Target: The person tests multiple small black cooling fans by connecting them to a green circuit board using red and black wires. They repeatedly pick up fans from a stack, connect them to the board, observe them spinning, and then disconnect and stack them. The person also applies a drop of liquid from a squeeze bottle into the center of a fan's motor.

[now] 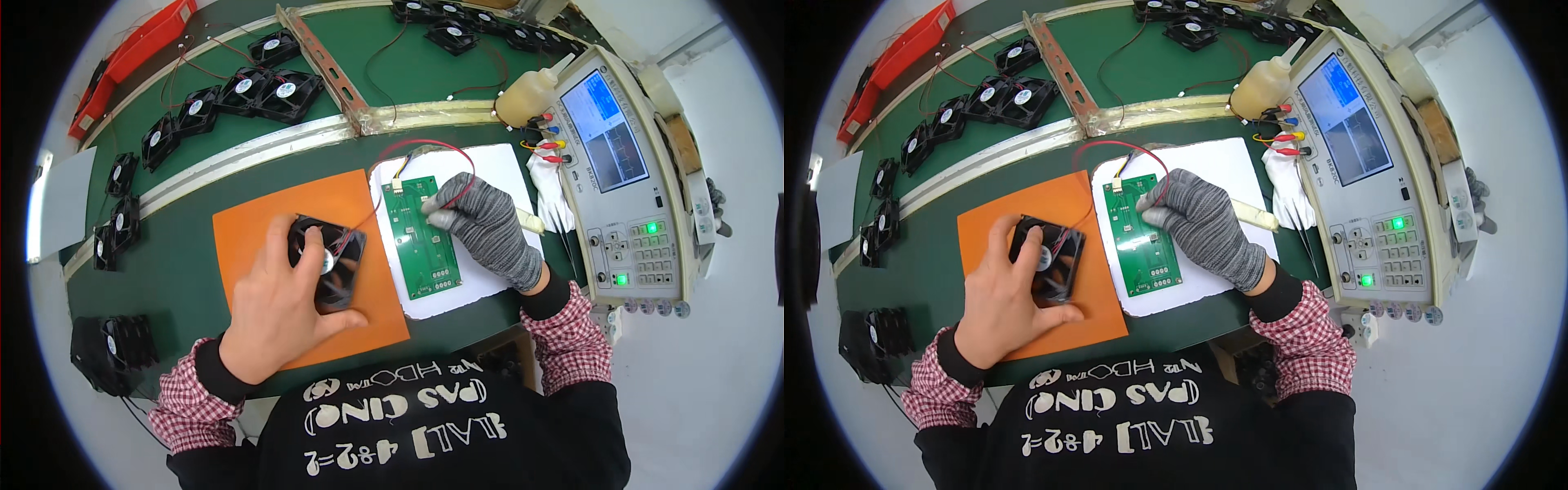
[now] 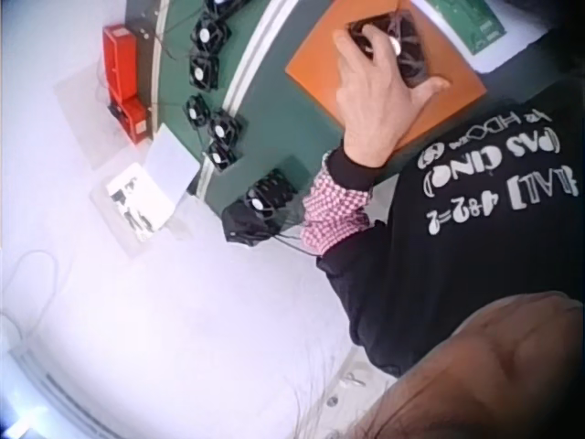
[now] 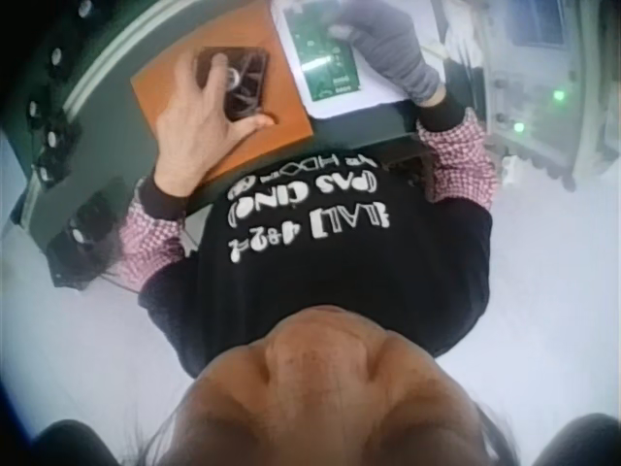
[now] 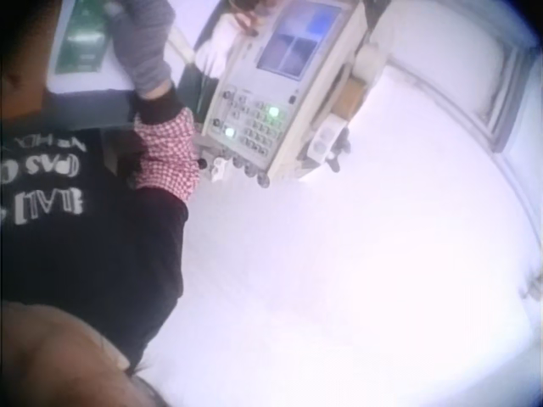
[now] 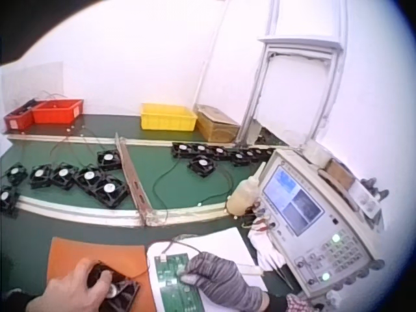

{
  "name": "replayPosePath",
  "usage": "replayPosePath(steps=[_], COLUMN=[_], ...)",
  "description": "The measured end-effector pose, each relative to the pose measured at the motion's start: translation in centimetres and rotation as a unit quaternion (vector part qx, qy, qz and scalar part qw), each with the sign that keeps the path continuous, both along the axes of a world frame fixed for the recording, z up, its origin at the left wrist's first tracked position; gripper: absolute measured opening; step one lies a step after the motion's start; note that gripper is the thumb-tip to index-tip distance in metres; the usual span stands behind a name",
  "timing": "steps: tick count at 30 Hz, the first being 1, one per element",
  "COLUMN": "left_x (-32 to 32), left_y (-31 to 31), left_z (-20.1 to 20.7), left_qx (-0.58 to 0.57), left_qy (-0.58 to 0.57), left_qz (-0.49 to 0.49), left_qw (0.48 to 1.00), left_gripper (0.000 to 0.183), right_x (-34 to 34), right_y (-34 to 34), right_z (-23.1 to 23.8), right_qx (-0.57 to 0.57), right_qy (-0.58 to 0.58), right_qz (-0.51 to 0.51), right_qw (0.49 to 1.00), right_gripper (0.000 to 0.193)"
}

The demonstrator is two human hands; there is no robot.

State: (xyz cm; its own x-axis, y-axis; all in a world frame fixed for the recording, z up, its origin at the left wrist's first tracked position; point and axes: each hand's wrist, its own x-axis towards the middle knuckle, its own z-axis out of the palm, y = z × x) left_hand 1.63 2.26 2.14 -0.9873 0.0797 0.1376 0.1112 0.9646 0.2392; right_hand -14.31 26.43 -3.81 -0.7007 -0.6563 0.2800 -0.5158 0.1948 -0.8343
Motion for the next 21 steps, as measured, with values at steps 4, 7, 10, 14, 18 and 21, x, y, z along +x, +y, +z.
replayPosePath(steps=[4, 7, 10, 14, 18, 21], left_x=[0.1, -1.2, -2.1, -2.4, -2.1, -2.3], left_y=[-0.7, -1.6, -1.8, -1.2, -1.2, -1.2], left_z=[1.6, 1.5, -1.2, -1.6, -1.6, -1.6], left_qx=[0.053, 0.012, 0.099, 0.088, 0.072, 0.064], left_qy=[-0.059, 0.048, -0.014, -0.02, -0.006, -0.005], left_qz=[-0.007, -0.109, -0.139, -0.12, -0.123, -0.123], left_qw=[0.997, 0.993, 0.985, 0.989, 0.99, 0.99], left_gripper=[0.106, 0.107, 0.107, 0.109, 0.11, 0.111], right_x=[0.3, 0.3, 0.5, 0.4, 0.9, 2.0], right_y=[0.4, 0.0, 0.0, 0.3, -0.7, -1.7], right_z=[0.5, 0.0, 0.3, -0.4, 2.1, 2.8], right_qx=[0.012, 0.01, 0.04, 0.054, 0.214, 0.341], right_qy=[-0.033, 0.027, 0.063, 0.018, 0.208, 0.266], right_qz=[0.018, 0.011, 0.011, -0.026, -0.021, -0.027], right_qw=[0.999, 1.0, 0.997, 0.998, 0.954, 0.901], right_gripper=[0.013, 0.015, 0.018, 0.021, 0.017, 0.017])
